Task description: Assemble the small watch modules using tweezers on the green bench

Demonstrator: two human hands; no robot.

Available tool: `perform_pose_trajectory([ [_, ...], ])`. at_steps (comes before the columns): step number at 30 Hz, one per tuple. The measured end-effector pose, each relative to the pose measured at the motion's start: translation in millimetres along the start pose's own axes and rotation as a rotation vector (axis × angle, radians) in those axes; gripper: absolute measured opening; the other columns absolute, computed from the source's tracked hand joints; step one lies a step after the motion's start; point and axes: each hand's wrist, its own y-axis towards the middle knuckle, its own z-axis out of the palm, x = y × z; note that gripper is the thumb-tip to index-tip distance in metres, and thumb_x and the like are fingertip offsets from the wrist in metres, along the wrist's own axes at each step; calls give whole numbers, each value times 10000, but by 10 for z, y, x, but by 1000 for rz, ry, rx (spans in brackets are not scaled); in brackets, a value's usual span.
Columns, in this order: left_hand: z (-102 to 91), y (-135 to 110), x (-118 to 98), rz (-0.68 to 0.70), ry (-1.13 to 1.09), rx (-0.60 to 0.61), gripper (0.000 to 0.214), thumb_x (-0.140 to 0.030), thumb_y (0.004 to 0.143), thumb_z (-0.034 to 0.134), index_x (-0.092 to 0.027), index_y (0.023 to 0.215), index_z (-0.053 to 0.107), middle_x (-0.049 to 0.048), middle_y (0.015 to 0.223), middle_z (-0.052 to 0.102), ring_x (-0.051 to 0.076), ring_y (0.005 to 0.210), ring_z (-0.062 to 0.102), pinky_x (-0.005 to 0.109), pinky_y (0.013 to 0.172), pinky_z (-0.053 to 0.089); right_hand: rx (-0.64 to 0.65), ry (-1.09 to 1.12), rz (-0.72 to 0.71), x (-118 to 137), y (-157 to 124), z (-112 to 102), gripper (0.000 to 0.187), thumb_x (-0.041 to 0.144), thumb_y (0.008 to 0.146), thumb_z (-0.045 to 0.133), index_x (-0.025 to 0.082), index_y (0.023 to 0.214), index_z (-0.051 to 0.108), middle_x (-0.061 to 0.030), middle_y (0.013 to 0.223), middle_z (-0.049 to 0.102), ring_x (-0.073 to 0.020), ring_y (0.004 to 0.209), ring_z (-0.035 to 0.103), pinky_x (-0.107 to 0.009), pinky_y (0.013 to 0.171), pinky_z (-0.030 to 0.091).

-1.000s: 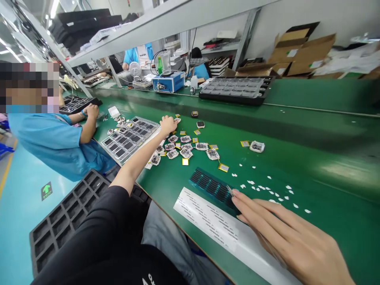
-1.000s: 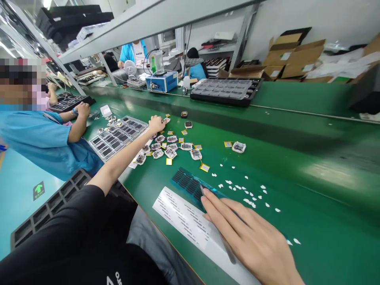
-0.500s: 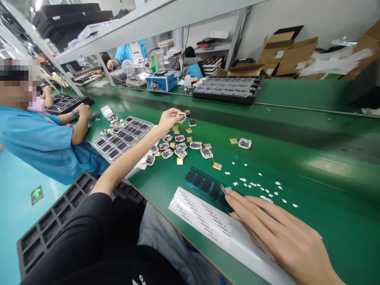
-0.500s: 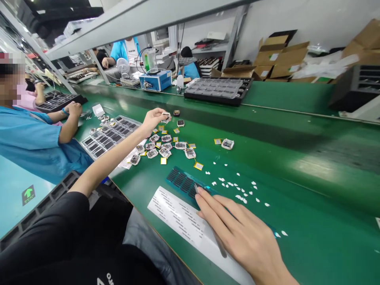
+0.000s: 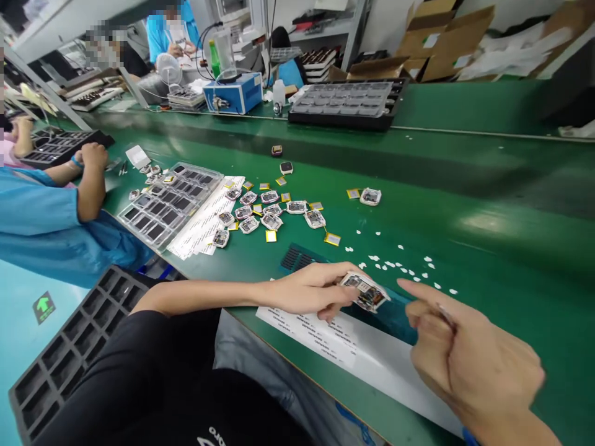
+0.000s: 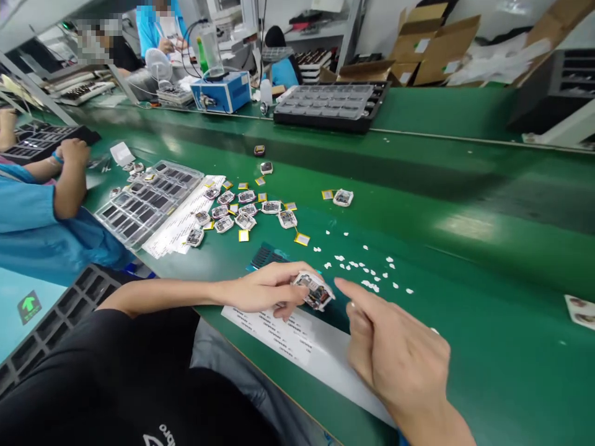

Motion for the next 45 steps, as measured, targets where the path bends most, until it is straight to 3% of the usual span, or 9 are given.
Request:
perform_pose_trajectory([
  [4,6,-34,63,104,-71,14,305,-392,1085,552,-201,1318,507,-106,614,498,84,491,475,214,504,446,49,-16,49,144,68,49,676,21,1024,537,276,1640,422,82,764,746,-67,411,554,-190,425,404],
  [10,15,-41,196,145,-88,-1,441,-417,1108,502,-159,1464,478,-39,740,605,78,517,550,223,529,505,54,7,87,232,62,71,648,286,1077,619,330,1676,376,74,790,767,-105,503,646,-247,427,416],
  [17,11,-53,177,154,28,-67,482,-354,1105,455,-80,1496,516,-36,694,592,79,527,526,193,510,470,101,-27,49,259,36,120,745,289,1069,644,363,1715,281,95,799,784,-107,357,435,-334,372,330],
  [22,-43,-44,116,176,149,-80,407,-296,1081,473,-75,1396,606,-39,649,588,85,542,535,189,509,438,166,4,3,236,-4,84,749,249,1055,658,348,1708,304,69,883,818,-109,513,637,-329,383,356],
  [27,-131,-21,78,120,9,-29,307,-337,1081,519,-135,1265,659,-71,572,527,76,453,423,210,462,380,157,63,-2,168,-1,73,745,187,1045,658,357,1695,339,75,919,831,-97,676,744,-297,414,400],
  [32,-127,-10,81,79,-39,-23,318,-403,1085,526,-141,1206,660,-74,560,521,82,458,441,205,449,372,171,85,-3,112,-33,97,413,170,1062,591,377,1417,635,106,869,811,-74,628,714,-253,424,414],
  [36,-96,0,77,125,57,-46,212,-299,1061,554,-142,1158,658,-80,558,548,58,446,441,179,447,344,120,69,106,152,-14,119,233,196,1042,652,315,1241,674,98,789,780,-69,536,653,-287,375,338],
  [40,-94,-9,29,15,-46,-13,173,-312,1050,578,-161,1106,642,-85,522,540,66,410,450,182,422,355,90,40,125,194,28,115,423,159,1015,696,331,1395,626,77,851,807,-91,649,731,-270,427,401],
  [45,-105,-18,15,-78,-184,30,227,-392,1005,669,-173,1063,648,-72,503,557,69,370,426,190,384,351,135,-11,14,177,-82,0,682,92,1005,657,355,1612,488,44,987,840,-134,743,772,-312,452,423],
])
